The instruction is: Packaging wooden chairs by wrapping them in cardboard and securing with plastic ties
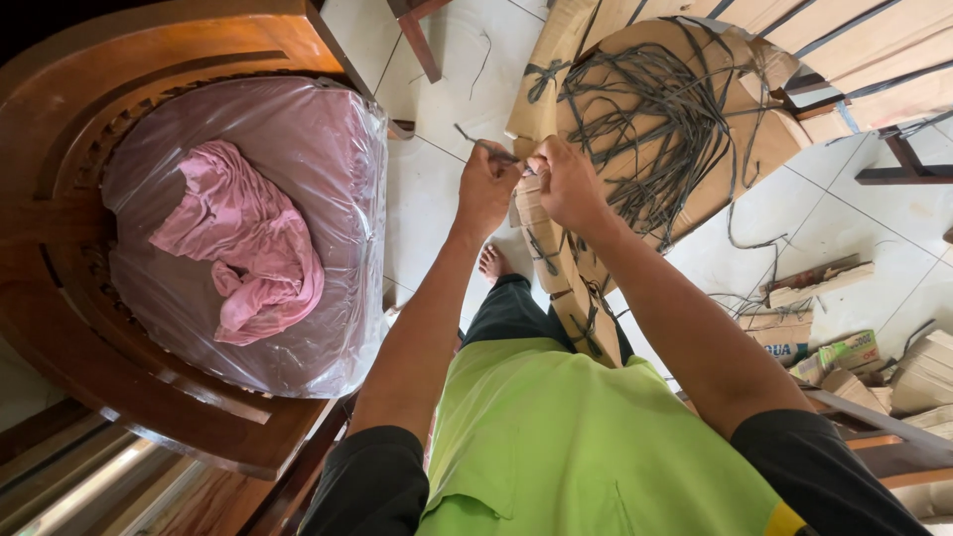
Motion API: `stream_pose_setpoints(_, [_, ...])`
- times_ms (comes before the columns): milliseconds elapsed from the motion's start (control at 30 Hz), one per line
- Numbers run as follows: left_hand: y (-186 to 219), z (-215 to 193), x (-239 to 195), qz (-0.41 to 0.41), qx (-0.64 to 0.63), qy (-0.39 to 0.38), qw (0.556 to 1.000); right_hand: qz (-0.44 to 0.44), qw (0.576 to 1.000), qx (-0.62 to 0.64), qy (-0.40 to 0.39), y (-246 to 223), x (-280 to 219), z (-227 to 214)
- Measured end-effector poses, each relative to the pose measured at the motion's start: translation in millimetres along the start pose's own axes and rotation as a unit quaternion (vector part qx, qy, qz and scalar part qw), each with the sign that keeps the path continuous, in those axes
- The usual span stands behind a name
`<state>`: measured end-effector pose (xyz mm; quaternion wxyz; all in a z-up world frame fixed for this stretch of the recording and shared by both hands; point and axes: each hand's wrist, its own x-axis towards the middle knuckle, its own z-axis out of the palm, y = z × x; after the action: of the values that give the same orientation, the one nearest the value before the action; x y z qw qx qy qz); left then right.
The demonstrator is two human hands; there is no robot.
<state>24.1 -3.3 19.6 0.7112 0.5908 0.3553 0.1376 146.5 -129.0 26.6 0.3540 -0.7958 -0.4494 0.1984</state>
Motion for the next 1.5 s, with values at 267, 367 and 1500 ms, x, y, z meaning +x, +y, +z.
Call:
stream_pose_setpoints(267, [-17.3, -8.0, 5.5, -0.021, 0.041, -0.009, 0.999, -0.061, 0.998, 0.02, 0.016, -10.6, -2.3, -7.9])
stream_pose_setpoints(367, [6.4, -2.9, -7.4, -0.021, 0.057, -0.005, 0.998, -0.055, 0.997, 0.035, 0.043, -7.0, -0.4, -1.1])
stream_pose_setpoints(1500, [-52.0, 23.0, -13.1, 0.32, 0.441, 0.198, 0.815, 0.038, 0.978, 0.094, -0.18, 16.3, 24.4, -22.2])
